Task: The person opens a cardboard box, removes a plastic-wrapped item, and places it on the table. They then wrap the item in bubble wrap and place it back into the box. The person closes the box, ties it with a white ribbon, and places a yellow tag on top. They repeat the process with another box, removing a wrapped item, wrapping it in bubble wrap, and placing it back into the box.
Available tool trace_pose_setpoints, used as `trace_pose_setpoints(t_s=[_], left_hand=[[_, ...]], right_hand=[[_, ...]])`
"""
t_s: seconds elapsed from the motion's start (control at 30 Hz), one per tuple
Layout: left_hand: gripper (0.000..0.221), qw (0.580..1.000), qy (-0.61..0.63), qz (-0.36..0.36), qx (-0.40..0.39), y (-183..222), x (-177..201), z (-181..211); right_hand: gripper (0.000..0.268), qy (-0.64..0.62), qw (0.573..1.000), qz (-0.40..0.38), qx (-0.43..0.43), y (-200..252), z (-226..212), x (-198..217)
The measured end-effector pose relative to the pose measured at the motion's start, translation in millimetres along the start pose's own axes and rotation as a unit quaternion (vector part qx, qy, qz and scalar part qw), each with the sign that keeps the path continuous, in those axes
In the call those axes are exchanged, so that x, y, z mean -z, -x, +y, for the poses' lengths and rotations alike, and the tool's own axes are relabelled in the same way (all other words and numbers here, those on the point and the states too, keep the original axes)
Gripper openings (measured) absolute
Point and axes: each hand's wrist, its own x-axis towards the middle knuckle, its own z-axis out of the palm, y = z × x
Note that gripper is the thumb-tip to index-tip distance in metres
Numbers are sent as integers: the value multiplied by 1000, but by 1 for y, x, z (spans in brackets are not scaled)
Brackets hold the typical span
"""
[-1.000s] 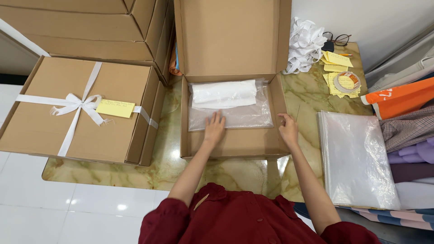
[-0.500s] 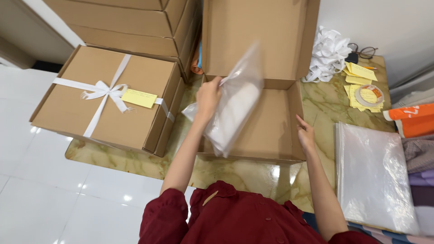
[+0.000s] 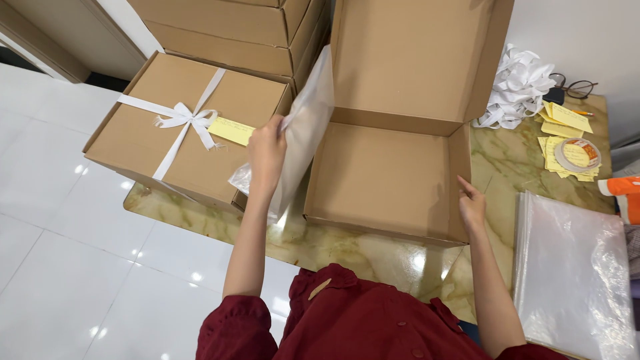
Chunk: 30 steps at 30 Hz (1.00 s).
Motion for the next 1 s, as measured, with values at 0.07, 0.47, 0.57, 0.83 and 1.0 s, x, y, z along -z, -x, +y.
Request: trace_pose_setpoints(t_s=[0.07,0.47,0.57,0.83,1.0], left_hand=[[19,1000,-3,2,8,6,-16,-5],[29,973,-192,120,-46,22,-36,-29],[26,959,-179,136,-174,26,-78,-17],[61,859,-407,-284,-123,61,-194,-7],[78,868,-450,-205,-46,49,-154,-14]], right_hand=[[52,9,1000,1,-10,5,-7,3],[50,55,997,6,-49,17,-32,5],[48,74,996,2,-49,24,-45,5],[46,73,996,4,-46,29,-51,7],[46,82,995,7,-49,25,-49,7]])
